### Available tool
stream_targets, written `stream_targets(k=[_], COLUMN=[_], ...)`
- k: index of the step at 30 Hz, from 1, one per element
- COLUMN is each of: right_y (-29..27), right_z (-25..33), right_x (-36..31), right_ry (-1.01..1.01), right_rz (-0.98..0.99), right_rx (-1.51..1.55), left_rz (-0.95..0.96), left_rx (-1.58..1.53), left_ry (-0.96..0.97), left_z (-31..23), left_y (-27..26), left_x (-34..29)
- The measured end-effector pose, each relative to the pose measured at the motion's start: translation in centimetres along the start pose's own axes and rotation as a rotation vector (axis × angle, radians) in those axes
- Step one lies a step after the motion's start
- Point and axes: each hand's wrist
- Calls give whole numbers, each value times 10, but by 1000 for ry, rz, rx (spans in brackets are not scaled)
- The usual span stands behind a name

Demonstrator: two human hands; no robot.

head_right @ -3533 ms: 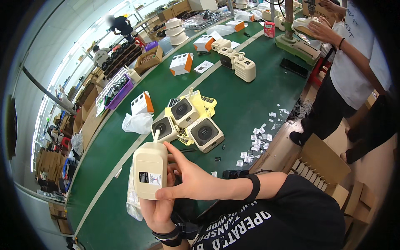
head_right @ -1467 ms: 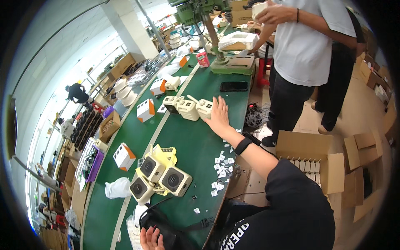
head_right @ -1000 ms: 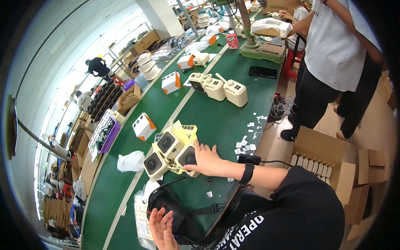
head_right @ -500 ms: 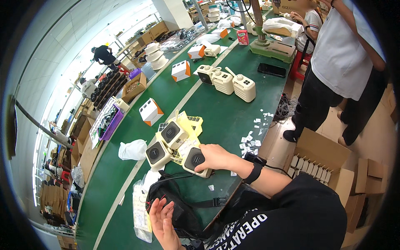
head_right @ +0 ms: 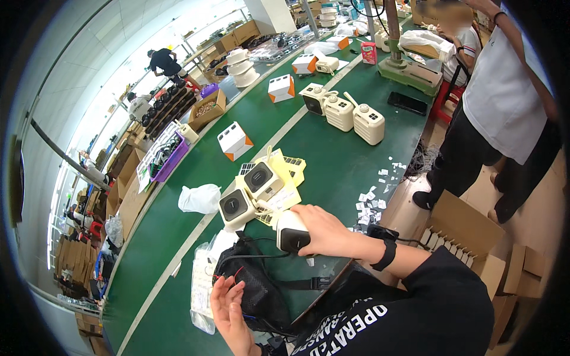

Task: Inspecting and assembling components for portable radios on a factory production line.

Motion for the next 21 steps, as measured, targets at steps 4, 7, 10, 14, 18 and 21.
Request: stream_targets(k=[4,7,10,14,18,21], right_y=[-8,-6,-1,-2,-1,-6], right_z=[12,30,47,62,74,74], right_x=[-9,-17,-19,-19,-16,-11], right_ry=[-77,-176,-291,-301,-232,-171], right_rz=[-256,-219,-193,-176,-179,-150], right_rx=[537,753,839,829,780,858], left_rz=[-140,-155,23,110,33,-36], left_rx=[85,514,482,302,207,81], left_ry=[161,443,534,625,613,443], left_z=[-4,-9,-10,-7,1,5], left_y=[2,12,20,25,24,26], left_x=[13,23,30,34,38,35])
Point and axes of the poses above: each hand's wrist, its own x-axis towards the middle knuckle, its own y-axis out of the palm, z = x × y, and after that the axes turned 15 degrees about -y, right-handed
